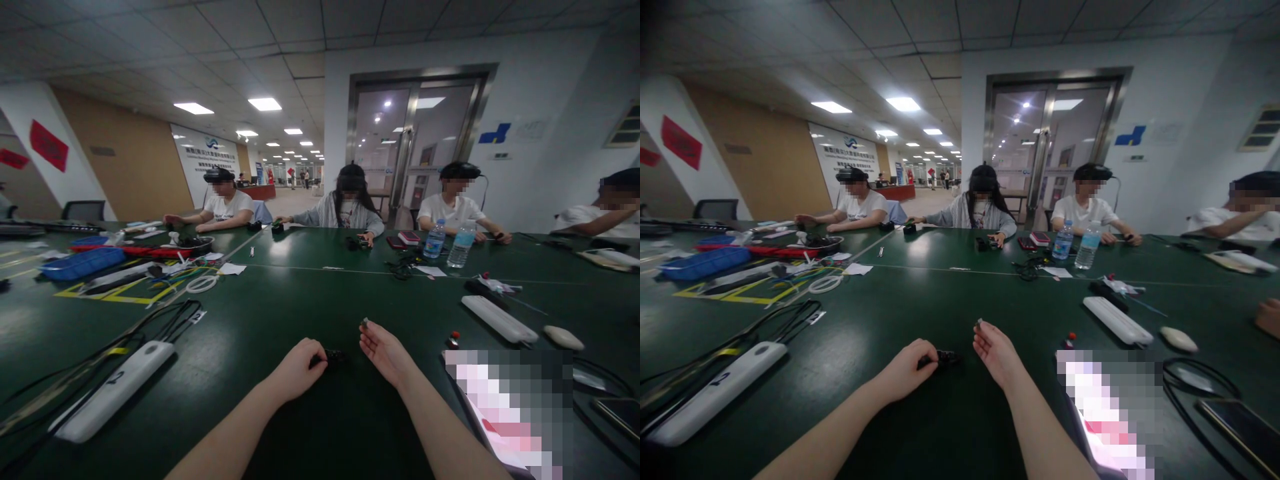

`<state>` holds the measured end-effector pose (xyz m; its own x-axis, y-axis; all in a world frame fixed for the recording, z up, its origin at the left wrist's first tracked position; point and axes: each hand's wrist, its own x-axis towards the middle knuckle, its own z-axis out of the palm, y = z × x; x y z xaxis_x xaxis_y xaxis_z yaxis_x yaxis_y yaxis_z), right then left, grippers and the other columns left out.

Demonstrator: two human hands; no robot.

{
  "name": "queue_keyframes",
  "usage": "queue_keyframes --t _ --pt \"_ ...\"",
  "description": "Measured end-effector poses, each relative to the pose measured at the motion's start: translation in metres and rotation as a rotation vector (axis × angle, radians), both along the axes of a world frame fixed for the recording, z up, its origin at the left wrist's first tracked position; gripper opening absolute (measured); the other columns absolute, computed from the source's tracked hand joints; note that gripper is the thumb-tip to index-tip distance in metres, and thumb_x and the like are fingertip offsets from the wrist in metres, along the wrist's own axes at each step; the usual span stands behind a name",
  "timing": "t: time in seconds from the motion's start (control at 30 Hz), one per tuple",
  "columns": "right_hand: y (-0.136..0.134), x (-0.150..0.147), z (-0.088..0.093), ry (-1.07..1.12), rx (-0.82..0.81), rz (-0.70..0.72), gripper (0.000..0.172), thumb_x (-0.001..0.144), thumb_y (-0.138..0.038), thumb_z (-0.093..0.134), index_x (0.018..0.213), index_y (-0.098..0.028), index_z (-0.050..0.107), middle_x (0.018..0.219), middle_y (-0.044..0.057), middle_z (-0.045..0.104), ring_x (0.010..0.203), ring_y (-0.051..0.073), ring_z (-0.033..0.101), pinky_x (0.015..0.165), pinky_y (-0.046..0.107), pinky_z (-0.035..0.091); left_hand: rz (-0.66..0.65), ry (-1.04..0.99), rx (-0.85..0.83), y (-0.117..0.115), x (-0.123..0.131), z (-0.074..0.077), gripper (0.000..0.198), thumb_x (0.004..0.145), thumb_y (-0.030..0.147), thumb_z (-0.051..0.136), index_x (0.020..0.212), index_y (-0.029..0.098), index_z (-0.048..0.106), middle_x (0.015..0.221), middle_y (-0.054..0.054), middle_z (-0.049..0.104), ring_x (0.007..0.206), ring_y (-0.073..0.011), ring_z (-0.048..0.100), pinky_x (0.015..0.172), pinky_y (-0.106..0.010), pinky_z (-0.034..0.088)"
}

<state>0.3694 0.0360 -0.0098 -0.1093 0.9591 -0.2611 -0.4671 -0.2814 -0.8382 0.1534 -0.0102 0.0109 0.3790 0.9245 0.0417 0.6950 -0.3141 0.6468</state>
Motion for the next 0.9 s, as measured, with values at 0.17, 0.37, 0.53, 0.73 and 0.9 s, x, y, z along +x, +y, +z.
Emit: queue_keyframes --t 0.17,0.37,0.53,0.73,0.9 --pt "-0.002 0.0 0.001 0.047 -0.001 0.012 0.02 0.067 -0.031 0.065 0.085 -0.023 0.06 0.083 0.0 0.064 0.074 0.012 0.06 0.07 0.025 0.05 0.045 -0.002 -0.057 0.002 0.0 -0.003 0.018 0.077 0.03 0.045 0.088 0.02 0.055 0.096 -0.002 0.055 0.084 -0.0142 0.051 0.072 -0.027 0.041" --pt "-0.005 -0.006 0.004 -0.079 0.067 0.037 0.024 0.065 -0.031 0.066 0.086 -0.022 0.061 0.084 0.001 0.062 0.071 0.012 0.059 0.071 0.026 0.048 0.001 -0.096 -0.065 0.004 0.002 -0.006 0.023 0.078 0.02 0.043 0.1 0.021 0.047 0.094 -0.001 0.056 0.082 -0.0107 0.051 0.072 -0.024 0.041" --pt "-0.014 -0.016 0.011 -0.324 0.208 0.128 0.032 0.065 -0.035 0.064 0.093 -0.02 0.06 0.091 0.003 0.063 0.082 0.015 0.058 0.076 0.03 0.044 -0.041 -0.109 -0.05 0.002 0.003 -0.003 0.026 0.077 0.019 0.043 0.103 0.02 0.044 0.09 0.0 0.056 0.075 -0.0092 0.052 0.068 -0.022 0.04" --pt "-0.024 -0.025 0.018 -0.503 0.348 0.325 0.032 0.066 -0.034 0.063 0.094 -0.019 0.06 0.09 0.003 0.064 0.087 0.018 0.057 0.08 0.032 0.042 0.025 -0.131 -0.112 0.003 0.006 -0.002 0.033 0.084 0.038 0.034 0.111 0.022 0.039 0.084 0.0 0.059 0.071 -0.0112 0.053 0.064 -0.024 0.04" --pt "-0.028 -0.026 0.022 -0.567 0.403 0.448 0.031 0.068 -0.032 0.061 0.096 -0.019 0.06 0.092 0.003 0.063 0.087 0.018 0.057 0.078 0.033 0.043 0.077 -0.132 -0.097 0.007 0.009 -0.007 0.036 0.084 0.041 0.033 0.115 0.023 0.038 0.079 0.001 0.058 0.07 -0.0121 0.054 0.063 -0.024 0.04"
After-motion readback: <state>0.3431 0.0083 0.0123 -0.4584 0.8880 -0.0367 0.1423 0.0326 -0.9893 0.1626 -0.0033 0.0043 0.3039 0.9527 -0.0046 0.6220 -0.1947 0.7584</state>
